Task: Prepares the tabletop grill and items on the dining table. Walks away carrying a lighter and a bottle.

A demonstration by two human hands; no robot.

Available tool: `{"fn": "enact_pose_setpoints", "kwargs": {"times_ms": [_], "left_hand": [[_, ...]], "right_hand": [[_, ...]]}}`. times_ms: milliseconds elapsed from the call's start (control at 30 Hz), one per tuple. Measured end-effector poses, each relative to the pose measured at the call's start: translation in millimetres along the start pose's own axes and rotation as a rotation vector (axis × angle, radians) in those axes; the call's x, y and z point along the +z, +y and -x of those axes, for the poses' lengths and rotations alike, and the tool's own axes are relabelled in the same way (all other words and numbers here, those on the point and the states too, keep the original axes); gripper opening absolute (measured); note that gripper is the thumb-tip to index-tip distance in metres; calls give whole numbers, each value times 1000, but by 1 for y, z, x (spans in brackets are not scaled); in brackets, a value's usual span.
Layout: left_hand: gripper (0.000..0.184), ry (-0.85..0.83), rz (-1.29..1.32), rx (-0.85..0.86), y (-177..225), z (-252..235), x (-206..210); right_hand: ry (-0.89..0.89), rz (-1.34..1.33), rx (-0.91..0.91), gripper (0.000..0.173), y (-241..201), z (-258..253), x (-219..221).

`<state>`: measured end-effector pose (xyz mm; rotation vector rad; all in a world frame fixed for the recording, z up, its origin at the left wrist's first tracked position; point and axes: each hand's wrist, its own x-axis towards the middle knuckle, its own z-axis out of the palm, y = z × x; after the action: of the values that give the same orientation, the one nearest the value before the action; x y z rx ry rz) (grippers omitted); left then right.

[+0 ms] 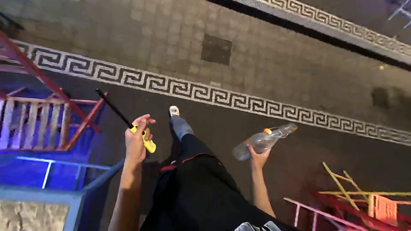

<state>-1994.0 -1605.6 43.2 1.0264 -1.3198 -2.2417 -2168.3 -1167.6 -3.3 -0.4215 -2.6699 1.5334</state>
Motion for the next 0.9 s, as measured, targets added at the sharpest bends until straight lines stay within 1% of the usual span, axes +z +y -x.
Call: {"fn": "enact_pose_setpoints", "kwargs": {"times_ms": [67,100,167,267,333,433,500,533,600,700,733,767,800,833,900], "left_hand": [[34,153,-43,-92,3,-68,-1],[36,201,-42,-126,14,-98,-4],[37,274,-10,-173,53,-155,-6],[33,301,-25,-109,119,-236,-12],[32,285,-116,-34,158,-292,-32],[29,302,-203,59,208,-401,-71],[29,342,-217,68,234,-486,-106],[29,359,-238,51,248,-530,-128],[28,381,-304,-25,284,-613,-172],[28,463,-369,-38,371,-751,-247],[29,480,-379,-51,399,-781,-270],[30,492,-377,-57,426,-803,-289],[30,533,-364,-28,455,-833,-310],[30,575,-348,2,488,-874,-338],[31,604,-332,35,546,-955,-390]], "right_hand": [[-55,-49,-1,105,-37,-46,97],[-112,-86,0,104,-61,-66,150],[-255,-175,-2,100,-128,-101,256],[-493,-234,-8,97,-250,-142,403],[-656,-267,-55,97,-318,-166,504],[-882,-277,-156,95,-419,-190,664],[-999,-218,-160,89,-469,-202,771],[-1032,-158,-143,89,-484,-207,821],[-1042,4,-99,94,-500,-218,903],[-998,60,-158,94,-535,-247,1035],[-978,119,-141,92,-546,-253,1061],[-948,189,-102,92,-555,-258,1071],[-921,235,-69,93,-569,-263,1091],[-893,270,-55,95,-587,-266,1121],[-830,362,-34,100,-619,-275,1170]]}}
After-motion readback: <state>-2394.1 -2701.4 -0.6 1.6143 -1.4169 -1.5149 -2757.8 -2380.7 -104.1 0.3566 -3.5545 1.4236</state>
